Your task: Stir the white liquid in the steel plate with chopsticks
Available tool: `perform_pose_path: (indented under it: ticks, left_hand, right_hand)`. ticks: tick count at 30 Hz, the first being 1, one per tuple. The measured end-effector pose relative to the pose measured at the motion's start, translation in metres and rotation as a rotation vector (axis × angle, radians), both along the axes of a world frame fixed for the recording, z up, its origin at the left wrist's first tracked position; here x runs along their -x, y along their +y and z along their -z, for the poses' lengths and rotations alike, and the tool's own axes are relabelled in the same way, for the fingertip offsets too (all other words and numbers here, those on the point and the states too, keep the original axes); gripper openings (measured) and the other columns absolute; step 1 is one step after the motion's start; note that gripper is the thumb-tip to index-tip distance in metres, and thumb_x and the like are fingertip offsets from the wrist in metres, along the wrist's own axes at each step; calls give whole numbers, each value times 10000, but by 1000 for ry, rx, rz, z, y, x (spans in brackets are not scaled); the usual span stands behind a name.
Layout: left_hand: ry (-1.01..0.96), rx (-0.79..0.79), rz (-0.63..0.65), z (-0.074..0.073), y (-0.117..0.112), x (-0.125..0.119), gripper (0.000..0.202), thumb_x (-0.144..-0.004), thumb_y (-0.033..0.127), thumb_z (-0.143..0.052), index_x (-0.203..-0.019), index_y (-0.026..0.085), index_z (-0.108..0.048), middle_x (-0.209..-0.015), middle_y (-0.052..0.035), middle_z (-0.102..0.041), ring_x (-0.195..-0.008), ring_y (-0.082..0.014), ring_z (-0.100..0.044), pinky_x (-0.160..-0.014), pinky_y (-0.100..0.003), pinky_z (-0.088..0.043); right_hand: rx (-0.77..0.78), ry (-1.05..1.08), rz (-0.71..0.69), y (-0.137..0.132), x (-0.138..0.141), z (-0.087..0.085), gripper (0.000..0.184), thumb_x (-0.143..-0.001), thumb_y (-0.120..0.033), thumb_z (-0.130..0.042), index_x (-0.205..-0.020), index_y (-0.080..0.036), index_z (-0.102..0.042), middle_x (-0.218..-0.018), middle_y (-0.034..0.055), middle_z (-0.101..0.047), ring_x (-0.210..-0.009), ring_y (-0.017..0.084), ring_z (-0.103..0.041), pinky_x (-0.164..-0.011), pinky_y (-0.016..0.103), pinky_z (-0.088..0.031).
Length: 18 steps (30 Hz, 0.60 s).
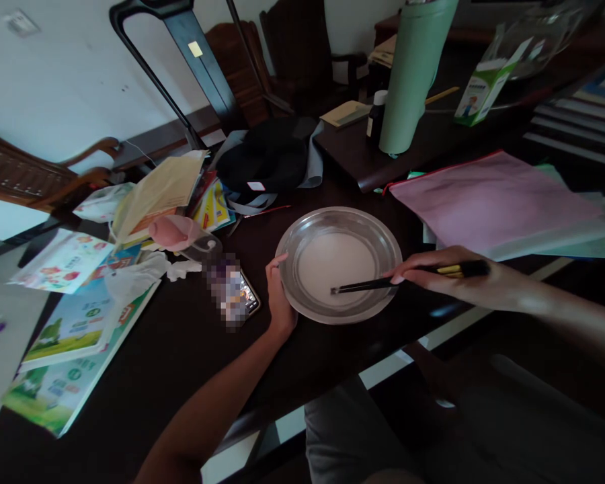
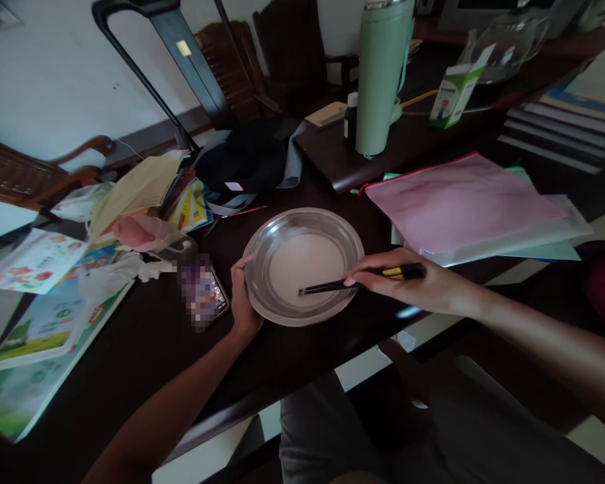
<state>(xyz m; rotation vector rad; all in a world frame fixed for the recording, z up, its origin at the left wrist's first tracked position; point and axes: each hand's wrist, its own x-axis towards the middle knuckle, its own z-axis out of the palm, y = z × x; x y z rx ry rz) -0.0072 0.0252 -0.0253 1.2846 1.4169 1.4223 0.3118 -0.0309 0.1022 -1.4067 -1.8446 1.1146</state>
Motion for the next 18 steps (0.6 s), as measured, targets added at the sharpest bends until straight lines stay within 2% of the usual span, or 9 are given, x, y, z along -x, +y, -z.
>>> perform_pose_path:
  ticks: [5, 10, 12, 16, 18]
  left_hand:
    - [25, -27, 21, 2, 1, 1, 509, -1070, 711, -414, -1158, 301, -704, -1312, -59, -692, -1306, -247, -632, -1209, -390, -448]
    - [-9, -12, 6, -2, -1, 0, 526, -1056, 728, -441, -1175, 294, -713, -1276, -62, -696, -1265, -258, -638, -1184, -403, -466]
    - [-13, -8, 12, -3, -1, 0, 524, -1055, 724, -454, -1187, 287, -713, -1266, -62, -697, -1252, -259, -640, -1173, -404, -473]
    - [-4, 2, 9, -4, 0, 0, 495, -1072, 693, -437, -1183, 296, -710, -1279, -59, -698, -1276, -259, -634, -1183, -408, -468]
    - [-4, 19, 1, -4, 0, 0, 478, -1081, 671, -428, -1172, 298, -712, -1289, -57, -698, -1294, -259, -629, -1199, -413, -457]
  right_hand:
    - [-29, 47, -2, 16, 24, 13, 279, -991, -528, -679, -1052, -344, -880, -1096, 3, -888, -1046, 261, -832, -910, 384, -665]
    - [-119, 41, 51, 31, 23, 19, 291, -995, -519, -662, -1062, -321, -865, -1139, 16, -880, -1102, 270, -818, -978, 407, -635]
    - [-148, 14, 76, 31, 16, 16, 321, -996, -547, -653, -1048, -306, -859, -1097, 28, -880, -1034, 262, -820, -908, 399, -636]
    - [-135, -98, 157, 22, -6, 3, 353, -985, -609, -658, -1042, -326, -863, -978, 21, -864, -765, 221, -772, -615, 354, -568]
    - [-142, -130, 164, 14, -17, -3, 333, -980, -618, -671, -1038, -361, -874, -933, 14, -856, -725, 227, -756, -561, 355, -542]
